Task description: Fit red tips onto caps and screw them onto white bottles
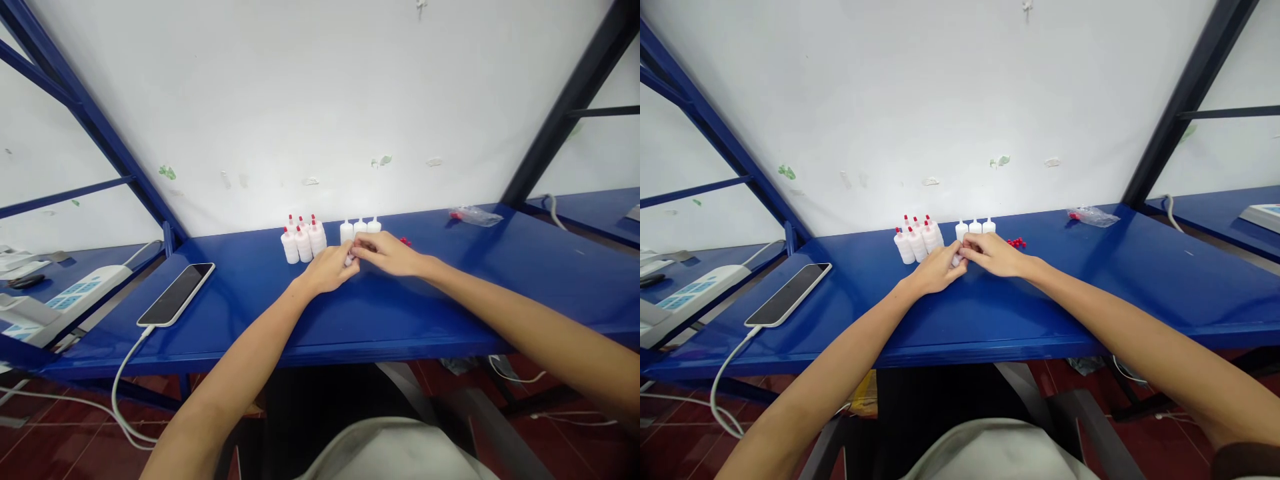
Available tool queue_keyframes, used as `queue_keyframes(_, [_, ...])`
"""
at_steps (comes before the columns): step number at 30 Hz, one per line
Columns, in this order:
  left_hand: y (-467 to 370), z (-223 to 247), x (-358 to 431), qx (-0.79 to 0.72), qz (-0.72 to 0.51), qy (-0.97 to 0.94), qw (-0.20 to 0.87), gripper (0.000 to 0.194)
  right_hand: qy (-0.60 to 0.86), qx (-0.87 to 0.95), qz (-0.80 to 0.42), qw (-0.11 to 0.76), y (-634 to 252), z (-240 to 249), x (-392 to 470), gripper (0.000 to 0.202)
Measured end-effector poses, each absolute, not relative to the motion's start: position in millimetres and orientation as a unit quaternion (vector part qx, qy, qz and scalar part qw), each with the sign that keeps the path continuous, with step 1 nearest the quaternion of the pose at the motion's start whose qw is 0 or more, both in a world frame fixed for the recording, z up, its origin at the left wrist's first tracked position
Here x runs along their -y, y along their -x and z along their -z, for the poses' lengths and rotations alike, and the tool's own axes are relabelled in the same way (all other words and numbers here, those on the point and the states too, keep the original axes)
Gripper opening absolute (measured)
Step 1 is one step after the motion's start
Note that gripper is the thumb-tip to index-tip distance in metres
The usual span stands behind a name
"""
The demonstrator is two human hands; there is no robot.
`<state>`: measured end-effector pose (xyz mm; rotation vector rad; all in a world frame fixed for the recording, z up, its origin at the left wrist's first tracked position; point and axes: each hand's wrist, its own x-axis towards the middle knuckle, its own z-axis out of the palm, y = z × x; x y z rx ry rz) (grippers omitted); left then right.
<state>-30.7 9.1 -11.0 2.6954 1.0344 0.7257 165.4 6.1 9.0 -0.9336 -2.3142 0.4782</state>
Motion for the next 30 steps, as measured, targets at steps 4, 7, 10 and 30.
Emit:
queue_keyframes(4, [32, 10, -12, -0.363, -0.283, -0.88, 0.117, 0.028, 0.37, 0.855, -0.143, 0.335, -170, -10, -9, 0.03])
queue_keyframes(7, [33, 9, -15, -0.409, -0.297, -0.857, 0.097, 0.04, 0.419, 0.829, -0.092, 0.36, -178, -12, -16, 0.028])
queue_keyframes(10, [34, 7, -15, -0.427, -0.314, -0.841, 0.106, 0.053, 0.443, 0.83, -0.061, 0.332, -182, -11, -22, 0.027])
queue_keyframes(30, [34, 7, -12, -0.316, -0.291, -0.897, 0.102, 0.016, 0.364, 0.896, -0.077, 0.241, -168, -12, -7, 0.038])
